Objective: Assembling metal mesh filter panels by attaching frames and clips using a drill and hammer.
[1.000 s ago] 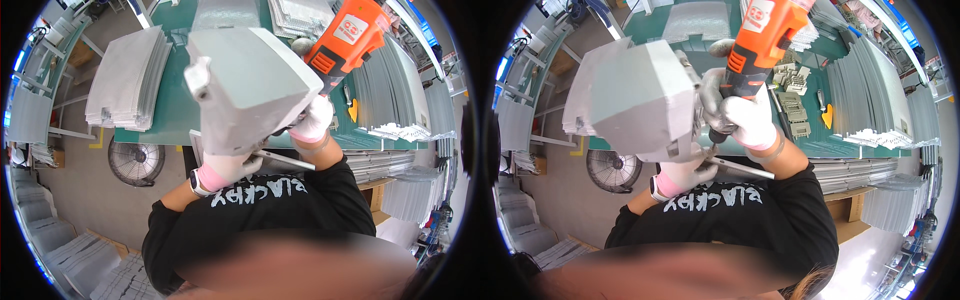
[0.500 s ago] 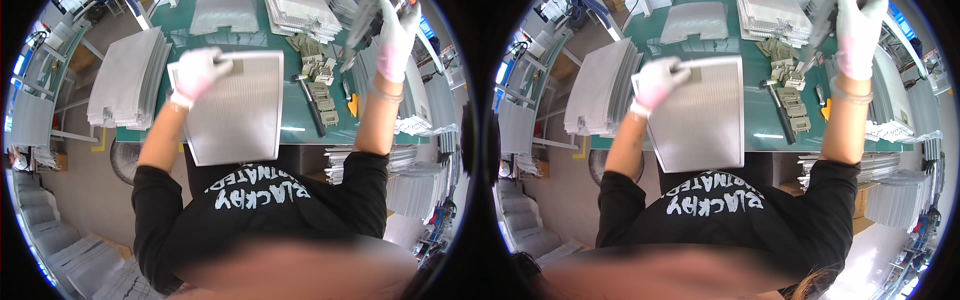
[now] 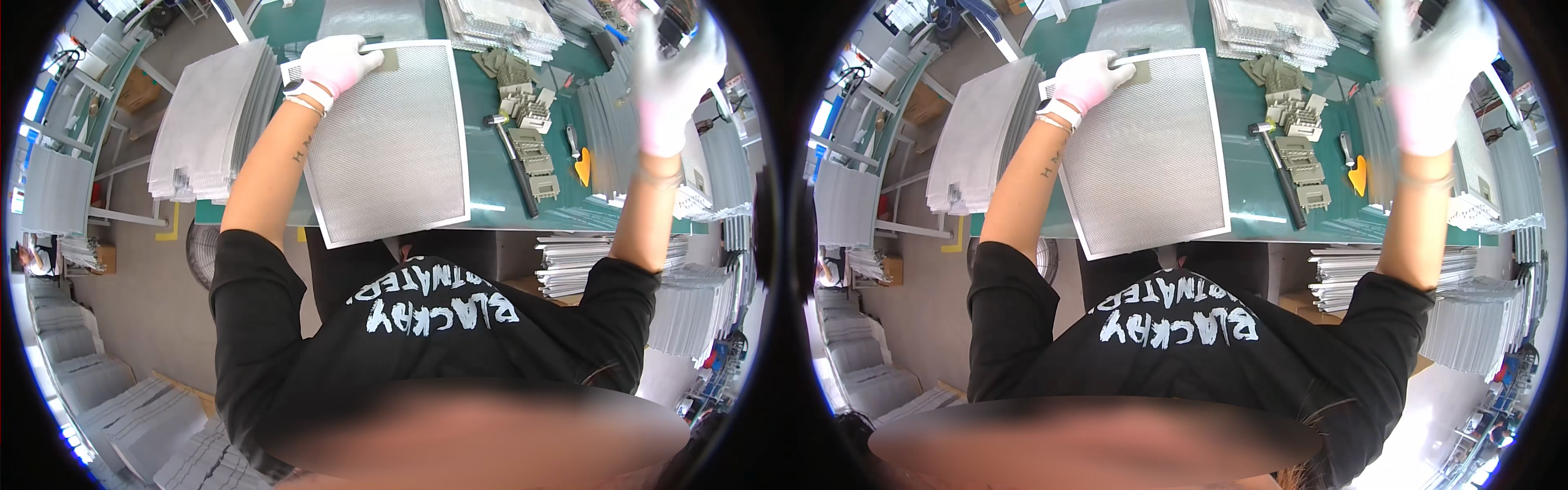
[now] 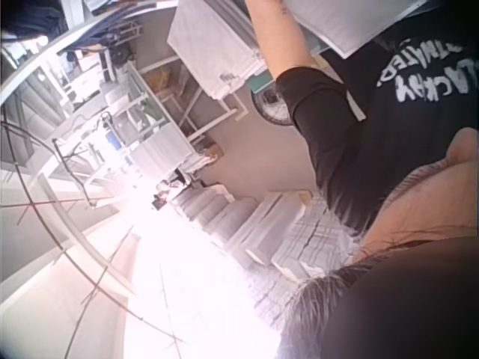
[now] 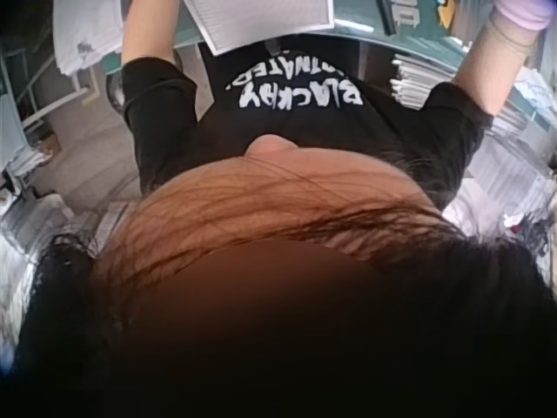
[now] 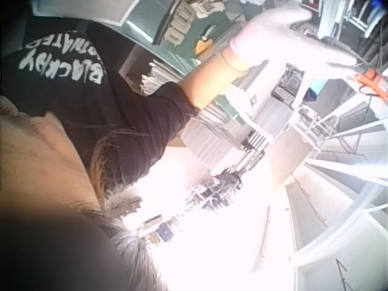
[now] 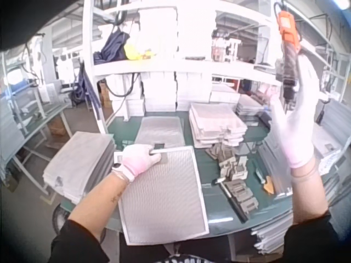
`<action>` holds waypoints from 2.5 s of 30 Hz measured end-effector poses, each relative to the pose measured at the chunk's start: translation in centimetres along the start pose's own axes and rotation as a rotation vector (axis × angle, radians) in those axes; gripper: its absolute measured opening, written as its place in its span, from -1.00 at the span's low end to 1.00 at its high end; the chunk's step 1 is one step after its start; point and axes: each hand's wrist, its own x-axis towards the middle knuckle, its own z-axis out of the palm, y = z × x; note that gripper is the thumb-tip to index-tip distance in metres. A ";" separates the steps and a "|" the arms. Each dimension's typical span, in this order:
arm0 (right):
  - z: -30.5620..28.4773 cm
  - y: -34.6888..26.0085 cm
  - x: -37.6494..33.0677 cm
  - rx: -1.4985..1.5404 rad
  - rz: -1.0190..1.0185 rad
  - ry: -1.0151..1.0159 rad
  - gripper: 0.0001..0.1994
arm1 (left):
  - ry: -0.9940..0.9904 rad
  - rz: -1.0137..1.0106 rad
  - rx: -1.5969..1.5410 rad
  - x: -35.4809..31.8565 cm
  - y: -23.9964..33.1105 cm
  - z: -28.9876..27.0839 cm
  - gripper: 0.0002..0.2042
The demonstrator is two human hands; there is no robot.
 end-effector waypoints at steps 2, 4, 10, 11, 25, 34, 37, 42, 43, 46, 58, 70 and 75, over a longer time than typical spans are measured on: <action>-0.7 -3.7 -1.5 0.083 -0.215 0.114 -0.51 | 0.128 0.163 0.049 -2.0 2.7 -1.8 -0.55; -2.6 -7.4 -2.7 0.319 -0.239 -0.410 -0.32 | 0.396 0.470 -0.013 -5.8 5.8 -3.3 -0.62; -7.5 -7.7 -7.0 0.843 -0.102 -1.020 -0.28 | 0.658 1.018 -0.291 -14.4 11.1 -5.6 -0.72; -8.5 -6.7 -7.8 0.834 -0.057 -1.007 -0.29 | 0.651 0.900 -0.223 -15.2 9.5 -6.5 -0.69; -18.2 20.0 -17.2 0.401 1.076 0.229 -0.57 | 0.246 -0.503 0.160 -22.3 -20.8 -0.3 -0.29; -12.8 28.1 -21.7 -0.122 1.349 -0.648 -0.42 | -0.014 -0.609 0.103 -19.7 -17.8 -4.9 -0.28; -12.0 27.6 -21.2 -0.314 1.198 -0.591 -0.31 | 0.190 -0.454 0.153 -20.1 -22.9 -5.7 -0.38; -12.8 18.1 -16.7 -0.309 0.975 -0.361 -0.50 | 0.578 -0.712 -0.913 -23.4 -26.9 -15.7 -0.47; -13.0 15.6 -16.1 -0.208 0.924 -0.352 -0.57 | 0.520 -0.562 -0.874 -24.4 -24.3 -16.9 -0.45; -10.6 7.1 -16.6 0.153 0.614 -0.273 -0.67 | 0.434 -0.322 -0.750 -26.4 -11.5 -14.2 -0.40; 10.1 -18.3 -23.6 0.964 0.534 -0.664 -0.47 | -0.176 -0.011 -0.399 -20.8 4.5 3.5 -0.31; 11.9 -21.7 -26.5 1.754 1.213 -0.625 -0.33 | -0.485 0.520 -0.814 -19.5 1.9 6.1 -0.41; 6.3 -20.7 -16.4 1.554 0.811 -0.743 -0.34 | -0.526 0.213 -1.607 -19.8 2.3 10.7 -0.49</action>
